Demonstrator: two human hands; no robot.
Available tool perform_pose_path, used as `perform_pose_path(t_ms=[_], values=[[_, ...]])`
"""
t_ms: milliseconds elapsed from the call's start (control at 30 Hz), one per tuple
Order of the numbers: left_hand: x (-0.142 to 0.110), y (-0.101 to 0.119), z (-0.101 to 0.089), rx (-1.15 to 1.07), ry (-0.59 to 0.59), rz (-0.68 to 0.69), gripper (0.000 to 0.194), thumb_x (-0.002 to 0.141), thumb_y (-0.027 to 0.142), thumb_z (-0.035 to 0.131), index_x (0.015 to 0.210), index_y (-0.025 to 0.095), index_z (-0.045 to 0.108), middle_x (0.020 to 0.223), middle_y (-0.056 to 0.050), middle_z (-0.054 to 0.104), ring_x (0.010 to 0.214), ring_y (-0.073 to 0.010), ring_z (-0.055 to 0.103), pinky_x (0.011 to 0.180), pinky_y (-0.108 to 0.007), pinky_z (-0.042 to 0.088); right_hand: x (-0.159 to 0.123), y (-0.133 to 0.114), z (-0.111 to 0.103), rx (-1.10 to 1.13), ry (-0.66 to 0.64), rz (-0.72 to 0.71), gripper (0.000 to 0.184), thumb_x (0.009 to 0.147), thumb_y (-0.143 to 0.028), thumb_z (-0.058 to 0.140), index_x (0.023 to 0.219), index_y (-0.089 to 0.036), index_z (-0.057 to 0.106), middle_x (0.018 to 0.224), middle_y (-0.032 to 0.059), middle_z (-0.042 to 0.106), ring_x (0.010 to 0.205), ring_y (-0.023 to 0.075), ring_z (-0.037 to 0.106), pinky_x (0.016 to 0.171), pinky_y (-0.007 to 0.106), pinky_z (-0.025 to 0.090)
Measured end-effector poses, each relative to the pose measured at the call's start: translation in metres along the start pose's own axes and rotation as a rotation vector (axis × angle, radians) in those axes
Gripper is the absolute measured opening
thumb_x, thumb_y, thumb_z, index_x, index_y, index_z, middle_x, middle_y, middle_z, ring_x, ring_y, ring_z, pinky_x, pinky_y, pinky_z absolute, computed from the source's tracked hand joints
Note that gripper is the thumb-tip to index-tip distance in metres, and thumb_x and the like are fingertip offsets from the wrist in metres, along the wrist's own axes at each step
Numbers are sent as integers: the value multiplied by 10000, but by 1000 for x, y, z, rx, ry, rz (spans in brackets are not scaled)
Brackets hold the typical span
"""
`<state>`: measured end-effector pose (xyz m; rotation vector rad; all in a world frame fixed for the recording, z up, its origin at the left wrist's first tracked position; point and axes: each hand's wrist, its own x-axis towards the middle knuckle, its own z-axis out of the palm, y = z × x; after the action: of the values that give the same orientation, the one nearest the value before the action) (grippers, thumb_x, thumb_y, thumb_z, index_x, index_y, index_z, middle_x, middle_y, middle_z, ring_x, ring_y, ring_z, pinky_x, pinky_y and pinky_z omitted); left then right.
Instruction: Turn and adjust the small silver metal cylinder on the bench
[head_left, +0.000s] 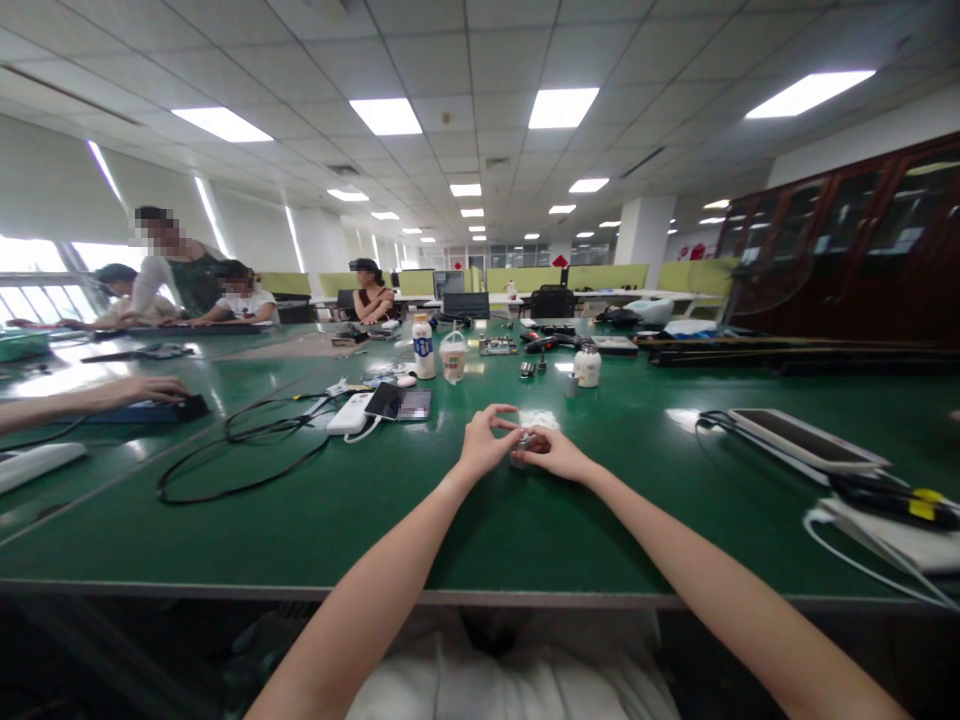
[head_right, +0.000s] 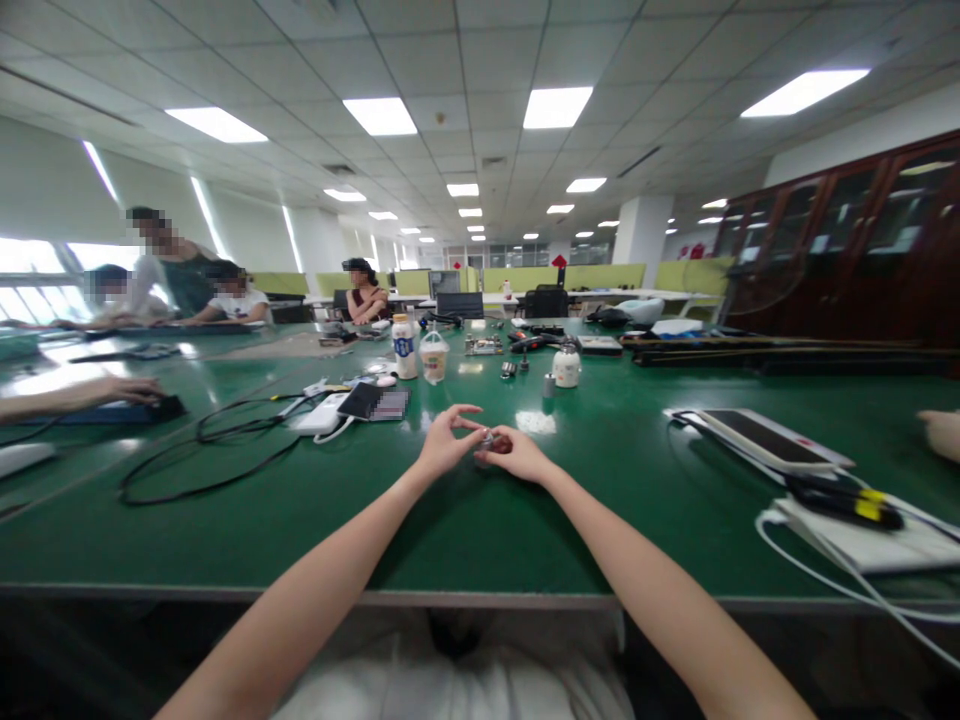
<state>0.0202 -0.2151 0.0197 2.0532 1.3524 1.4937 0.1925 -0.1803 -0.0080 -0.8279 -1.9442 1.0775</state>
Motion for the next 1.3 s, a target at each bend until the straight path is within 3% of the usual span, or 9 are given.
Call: perform_pose_path(t_ms=[200,367,500,667,900,1300], values=[[6,-18,-5,51,78,-95,321,845,305,649,1151,243,578,965,-31,774,1030,-205,678,986,-368,426,-1,-1,0,-5,-3,7,441,673,-423,789,996,-178,615,833,36,719,789,201,688,768,343,540],[5,-45,-13,144,-22,-208,275,707,211,772,961,252,675,757,-1,784,973,-257,699,936,-422,438,-2,-2,-1,-20,3,16,423,673,-411,793,977,-175,618,851,47,717,802,204,686,771,340,539],[3,-52,-14,153,-57,-217,286,688,224,787,957,251,691,758,-1,786,975,-259,699,945,-429,425,-2,-3,-1,-27,3,18,420,679,-397,791,983,-168,616,857,51,716,807,202,684,775,335,536],[6,-39,-10,80,15,-167,293,740,269,752,1020,258,665,832,-5,788,1020,-246,687,970,-405,426,-2,-2,-1,-22,-4,15,446,670,-427,791,991,-170,618,847,41,712,783,193,677,753,326,532],[5,-12,-2,-96,22,-31,353,748,311,751,1066,204,637,824,-37,782,857,-210,733,892,-334,504,0,-1,-1,-1,-5,1,453,661,-417,796,989,-167,609,785,20,694,727,184,666,721,324,526],[1,-7,0,-101,1,30,310,768,283,728,1057,213,641,838,-37,780,937,-231,714,956,-390,479,0,-1,0,8,-5,-10,442,656,-418,800,966,-167,609,745,6,677,702,181,648,689,318,509]])
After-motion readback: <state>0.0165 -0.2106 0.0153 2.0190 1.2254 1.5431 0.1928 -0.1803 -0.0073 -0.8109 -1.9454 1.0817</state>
